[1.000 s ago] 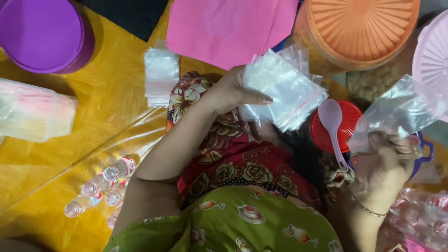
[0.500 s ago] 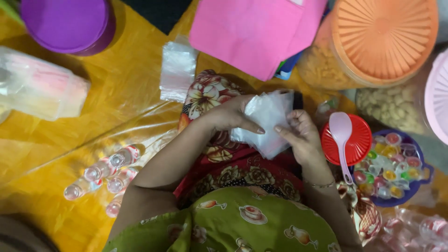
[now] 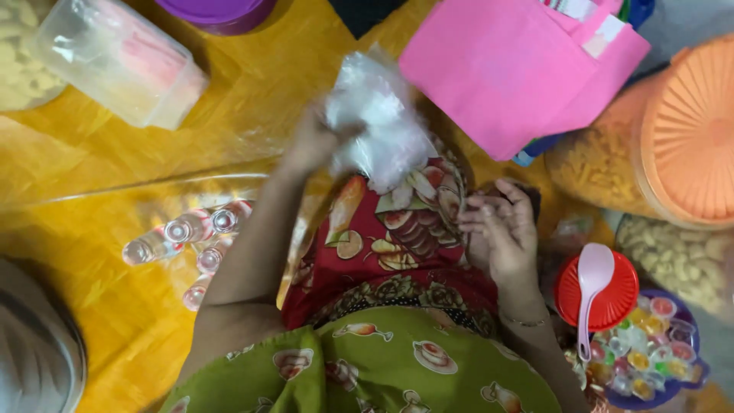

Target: Packing orange snack sticks into small plastic bags using a spoon and organizing them on the floor.

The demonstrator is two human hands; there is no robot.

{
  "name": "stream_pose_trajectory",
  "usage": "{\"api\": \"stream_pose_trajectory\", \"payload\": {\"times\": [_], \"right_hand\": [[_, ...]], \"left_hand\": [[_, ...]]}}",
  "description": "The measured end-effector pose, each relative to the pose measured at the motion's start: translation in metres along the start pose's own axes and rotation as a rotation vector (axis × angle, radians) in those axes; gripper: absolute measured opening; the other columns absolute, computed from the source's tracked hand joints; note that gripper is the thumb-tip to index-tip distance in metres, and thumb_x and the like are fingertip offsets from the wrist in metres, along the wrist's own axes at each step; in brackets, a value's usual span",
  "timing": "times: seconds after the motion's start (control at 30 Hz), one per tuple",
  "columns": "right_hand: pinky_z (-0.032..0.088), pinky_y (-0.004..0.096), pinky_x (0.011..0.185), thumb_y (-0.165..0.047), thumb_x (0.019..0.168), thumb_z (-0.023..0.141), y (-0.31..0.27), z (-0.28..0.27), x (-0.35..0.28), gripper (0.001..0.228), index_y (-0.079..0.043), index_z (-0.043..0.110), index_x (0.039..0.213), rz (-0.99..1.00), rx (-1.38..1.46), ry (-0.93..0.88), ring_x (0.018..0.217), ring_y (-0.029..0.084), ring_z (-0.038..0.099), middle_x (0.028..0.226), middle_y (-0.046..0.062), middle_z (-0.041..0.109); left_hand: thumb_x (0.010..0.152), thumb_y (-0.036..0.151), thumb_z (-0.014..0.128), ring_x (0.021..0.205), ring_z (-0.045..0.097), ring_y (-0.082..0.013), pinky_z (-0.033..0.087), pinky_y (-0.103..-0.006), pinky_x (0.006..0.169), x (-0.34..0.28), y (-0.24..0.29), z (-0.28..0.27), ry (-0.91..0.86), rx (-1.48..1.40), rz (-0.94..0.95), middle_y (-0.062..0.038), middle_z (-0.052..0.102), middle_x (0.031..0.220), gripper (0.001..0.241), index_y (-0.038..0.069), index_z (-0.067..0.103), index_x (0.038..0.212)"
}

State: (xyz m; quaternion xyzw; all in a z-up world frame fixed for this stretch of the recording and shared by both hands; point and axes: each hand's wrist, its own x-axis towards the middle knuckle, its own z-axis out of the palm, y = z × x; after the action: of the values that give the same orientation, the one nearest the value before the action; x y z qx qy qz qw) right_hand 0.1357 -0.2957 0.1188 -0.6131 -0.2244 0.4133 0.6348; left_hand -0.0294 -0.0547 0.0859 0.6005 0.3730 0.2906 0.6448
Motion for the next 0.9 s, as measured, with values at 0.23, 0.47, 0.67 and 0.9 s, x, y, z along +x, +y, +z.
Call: {"api": "stream_pose_trajectory", "payload": {"times": [0.23, 0.47, 0.67, 0.9], "right_hand": [[0.052, 0.029, 0.062, 0.000, 0.085, 0.047, 0.022, -0.022, -0.005, 0.021, 0.002, 0.047, 0.105, 0.136, -0.051, 0.058, 0.067, 0.023, 0.058, 0.085, 0.017, 0.057], [0.049, 0.027, 0.058, -0.006, 0.085, 0.049, 0.023, -0.016, -0.001, 0.017, 0.000, 0.050, 0.101, 0.270, -0.178, 0.105, 0.065, 0.019, 0.056, 0.080, 0.014, 0.057], [0.048, 0.025, 0.058, -0.007, 0.085, 0.050, 0.034, -0.016, 0.001, 0.017, -0.001, 0.051, 0.101, 0.303, -0.219, 0.107, 0.064, 0.018, 0.056, 0.078, 0.012, 0.057], [0.047, 0.028, 0.060, -0.008, 0.087, 0.048, 0.049, -0.025, 0.004, 0.018, 0.000, 0.051, 0.103, 0.317, -0.202, 0.092, 0.065, 0.020, 0.056, 0.080, 0.013, 0.056]], "left_hand": [[0.058, 0.006, 0.069, 0.065, 0.059, -0.0151, 0.049, -0.0255, 0.056, 0.046, -0.080, -0.048, 0.351, -0.161, -0.190, -0.004, 0.062, 0.076, 0.028, 0.008, 0.058, 0.084], [0.060, 0.019, 0.058, 0.083, 0.055, -0.0307, 0.045, -0.0372, 0.072, 0.065, -0.131, -0.009, 0.301, 0.689, -0.172, -0.012, 0.058, 0.092, 0.039, 0.011, 0.056, 0.098], [0.055, 0.040, 0.066, 0.081, 0.052, -0.0284, 0.040, -0.0381, 0.067, 0.049, -0.115, 0.024, 0.544, 1.352, -0.152, -0.013, 0.049, 0.099, 0.082, 0.005, 0.035, 0.122], [0.076, 0.064, 0.013, 0.122, 0.021, -0.0416, 0.011, -0.0604, 0.096, 0.017, -0.059, 0.021, 0.209, 1.130, -0.227, -0.021, 0.021, 0.135, 0.082, 0.003, 0.020, 0.131]]}}
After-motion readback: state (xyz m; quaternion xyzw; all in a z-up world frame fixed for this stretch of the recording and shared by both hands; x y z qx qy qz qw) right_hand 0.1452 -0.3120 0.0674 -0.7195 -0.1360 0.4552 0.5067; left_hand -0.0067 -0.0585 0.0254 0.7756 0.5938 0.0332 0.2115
